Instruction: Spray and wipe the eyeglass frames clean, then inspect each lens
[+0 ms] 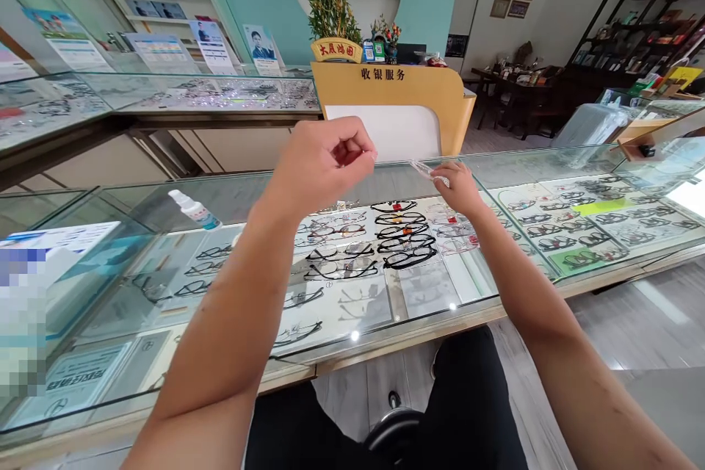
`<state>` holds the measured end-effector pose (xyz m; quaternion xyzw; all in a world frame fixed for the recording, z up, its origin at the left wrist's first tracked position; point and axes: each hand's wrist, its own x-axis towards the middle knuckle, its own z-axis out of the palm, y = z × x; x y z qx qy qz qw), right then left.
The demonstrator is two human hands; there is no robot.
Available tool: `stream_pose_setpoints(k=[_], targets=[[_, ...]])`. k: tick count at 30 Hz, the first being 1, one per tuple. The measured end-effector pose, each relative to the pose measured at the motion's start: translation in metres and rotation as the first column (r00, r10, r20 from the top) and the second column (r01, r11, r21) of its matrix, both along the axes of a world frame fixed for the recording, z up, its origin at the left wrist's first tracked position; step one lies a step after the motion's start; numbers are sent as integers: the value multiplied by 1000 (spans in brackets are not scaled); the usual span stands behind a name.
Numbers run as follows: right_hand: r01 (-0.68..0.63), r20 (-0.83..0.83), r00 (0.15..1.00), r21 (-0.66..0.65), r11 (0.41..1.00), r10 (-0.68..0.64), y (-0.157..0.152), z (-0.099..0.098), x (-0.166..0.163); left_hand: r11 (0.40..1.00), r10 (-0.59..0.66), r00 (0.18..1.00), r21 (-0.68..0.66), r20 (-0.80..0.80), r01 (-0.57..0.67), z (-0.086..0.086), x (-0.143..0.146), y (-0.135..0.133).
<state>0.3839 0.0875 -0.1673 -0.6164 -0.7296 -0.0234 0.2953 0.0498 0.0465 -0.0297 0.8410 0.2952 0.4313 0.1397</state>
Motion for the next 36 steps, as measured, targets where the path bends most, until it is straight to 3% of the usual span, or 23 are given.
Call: stream_pose_setpoints(k=[6,10,14,17,19,23,26,28,30,31,34,36], targets=[[-142,-209,959,226,964,191,-30,24,-52,988,55,982,-153,181,-27,-44,1,14],[-260,-199,922,316,912,331,-48,40,-112,945,89,984,-325,155,-34,-80,-15,20],[-281,-229,900,346,895,371,-48,32,-158,910,129,943,-415,307,10,-107,-26,25],[-284,-212,902,366,886,376,-48,18,-168,891,183,886,-453,426,34,-118,-20,22],[-320,-173,898,374,870,405,-51,9,-165,900,172,879,-434,444,43,-122,-13,17],[-369,-153,880,374,851,449,-58,1,-158,930,210,889,-364,407,-53,-130,-5,5],[-324,-241,868,386,864,434,-61,-1,-159,962,237,910,-215,339,-171,-136,-7,1],[-255,-383,838,354,900,389,-60,0,-162,964,266,928,-77,259,-255,-140,-11,1],[-231,-586,739,242,942,332,-57,1,-163,957,277,945,40,176,-288,-142,-14,2],[-258,-708,642,162,953,294,-55,3,-163,955,272,953,84,136,-284,-143,-15,2],[-418,-954,279,-14,908,113,-49,6,-161,953,248,968,174,29,-249,-143,-15,2],[-486,-991,131,-42,873,26,-46,7,-160,949,242,970,210,-17,-233,-142,-15,2]])
